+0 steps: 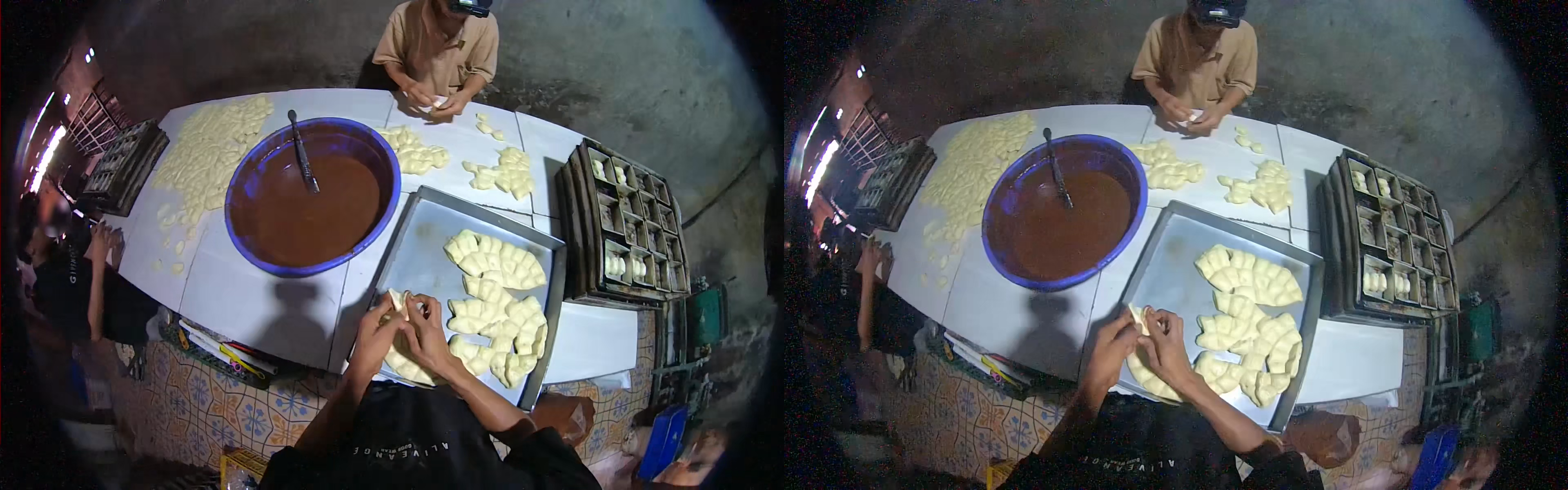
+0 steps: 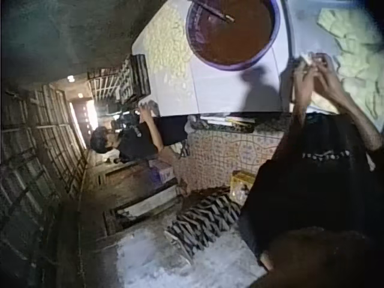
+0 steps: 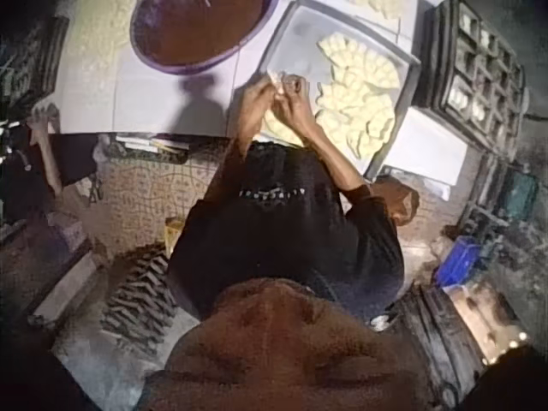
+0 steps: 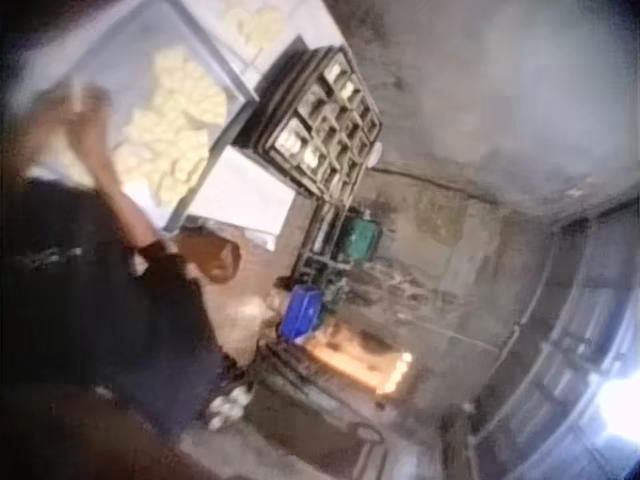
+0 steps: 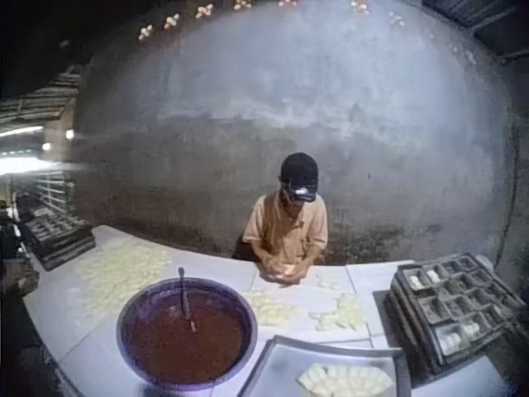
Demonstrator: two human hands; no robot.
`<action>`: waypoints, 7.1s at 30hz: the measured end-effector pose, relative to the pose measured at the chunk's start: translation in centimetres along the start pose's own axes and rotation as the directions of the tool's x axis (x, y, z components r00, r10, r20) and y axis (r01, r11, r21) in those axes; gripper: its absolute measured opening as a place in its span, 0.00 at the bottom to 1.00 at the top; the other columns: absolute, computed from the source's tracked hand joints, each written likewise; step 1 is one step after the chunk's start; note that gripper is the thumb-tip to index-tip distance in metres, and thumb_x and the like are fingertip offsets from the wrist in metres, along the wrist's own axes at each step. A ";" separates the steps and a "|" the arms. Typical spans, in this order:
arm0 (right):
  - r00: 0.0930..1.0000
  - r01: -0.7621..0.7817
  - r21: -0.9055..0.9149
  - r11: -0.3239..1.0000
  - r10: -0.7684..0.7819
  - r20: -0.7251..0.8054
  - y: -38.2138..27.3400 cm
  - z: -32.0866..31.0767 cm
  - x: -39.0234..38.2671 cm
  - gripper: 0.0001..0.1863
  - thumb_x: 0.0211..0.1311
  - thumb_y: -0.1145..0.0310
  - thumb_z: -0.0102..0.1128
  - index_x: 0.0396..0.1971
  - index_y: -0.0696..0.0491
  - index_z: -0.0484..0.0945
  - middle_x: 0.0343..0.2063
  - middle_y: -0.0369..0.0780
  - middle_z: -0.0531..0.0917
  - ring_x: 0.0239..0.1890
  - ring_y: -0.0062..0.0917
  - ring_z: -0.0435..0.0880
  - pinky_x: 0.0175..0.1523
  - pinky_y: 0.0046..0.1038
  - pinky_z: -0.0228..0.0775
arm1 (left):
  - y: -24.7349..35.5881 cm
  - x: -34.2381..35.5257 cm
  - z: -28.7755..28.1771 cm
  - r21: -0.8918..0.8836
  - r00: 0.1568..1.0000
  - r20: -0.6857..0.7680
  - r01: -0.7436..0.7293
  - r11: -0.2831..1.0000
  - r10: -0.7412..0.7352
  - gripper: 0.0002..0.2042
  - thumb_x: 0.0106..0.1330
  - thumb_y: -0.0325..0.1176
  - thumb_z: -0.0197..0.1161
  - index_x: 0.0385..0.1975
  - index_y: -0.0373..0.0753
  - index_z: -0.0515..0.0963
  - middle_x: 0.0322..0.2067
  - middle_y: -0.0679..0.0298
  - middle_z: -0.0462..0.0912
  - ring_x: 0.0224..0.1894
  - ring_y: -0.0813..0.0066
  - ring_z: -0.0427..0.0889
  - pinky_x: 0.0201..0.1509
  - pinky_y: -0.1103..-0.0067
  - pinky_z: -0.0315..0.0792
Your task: The person shapes dough into pieces, wraps the dough around a filling, and places the prepared dough onto metal trays.
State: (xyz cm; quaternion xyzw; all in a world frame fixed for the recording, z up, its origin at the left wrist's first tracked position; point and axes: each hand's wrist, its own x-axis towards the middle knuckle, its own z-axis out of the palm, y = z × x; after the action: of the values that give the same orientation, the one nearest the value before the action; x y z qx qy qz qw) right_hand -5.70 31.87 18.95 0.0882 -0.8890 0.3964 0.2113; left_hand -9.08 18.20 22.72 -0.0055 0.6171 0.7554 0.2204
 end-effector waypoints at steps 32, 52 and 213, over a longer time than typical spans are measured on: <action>0.813 -0.568 0.464 0.680 0.376 0.444 5.3 -1.3 0.7 0.28 0.57 0.75 0.57 0.60 0.55 0.68 0.37 0.44 0.79 0.37 0.26 0.78 0.40 0.25 0.72 | -4.4 1.3 0.9 0.106 0.891 0.002 -0.452 0.886 0.455 0.45 0.46 0.12 0.66 0.64 0.43 0.49 0.47 0.62 0.66 0.53 0.67 0.73 0.58 0.72 0.69; 0.954 -0.276 0.470 0.838 0.300 0.024 5.2 -11.8 6.4 0.13 0.56 0.75 0.64 0.36 0.57 0.68 0.33 0.38 0.72 0.34 0.22 0.73 0.37 0.26 0.69 | -4.5 1.0 0.1 0.007 0.952 -0.134 -0.275 0.961 0.274 0.08 0.62 0.21 0.57 0.40 0.31 0.74 0.31 0.61 0.80 0.37 0.74 0.81 0.46 0.80 0.74; 0.920 -0.228 0.504 0.833 0.354 -0.169 -2.2 -4.8 0.8 0.15 0.59 0.75 0.59 0.47 0.58 0.76 0.37 0.43 0.74 0.37 0.28 0.74 0.42 0.24 0.67 | -2.1 0.0 4.2 -0.154 0.902 0.112 -0.398 0.904 0.416 0.33 0.66 0.23 0.57 0.69 0.38 0.51 0.64 0.52 0.65 0.61 0.73 0.67 0.60 0.79 0.63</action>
State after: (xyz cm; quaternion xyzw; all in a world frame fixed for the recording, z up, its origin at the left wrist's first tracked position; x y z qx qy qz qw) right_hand -4.19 34.01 23.64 -0.0522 -0.7328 0.6374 0.2325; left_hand -7.29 22.40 21.77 0.1634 0.5378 0.8210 0.1000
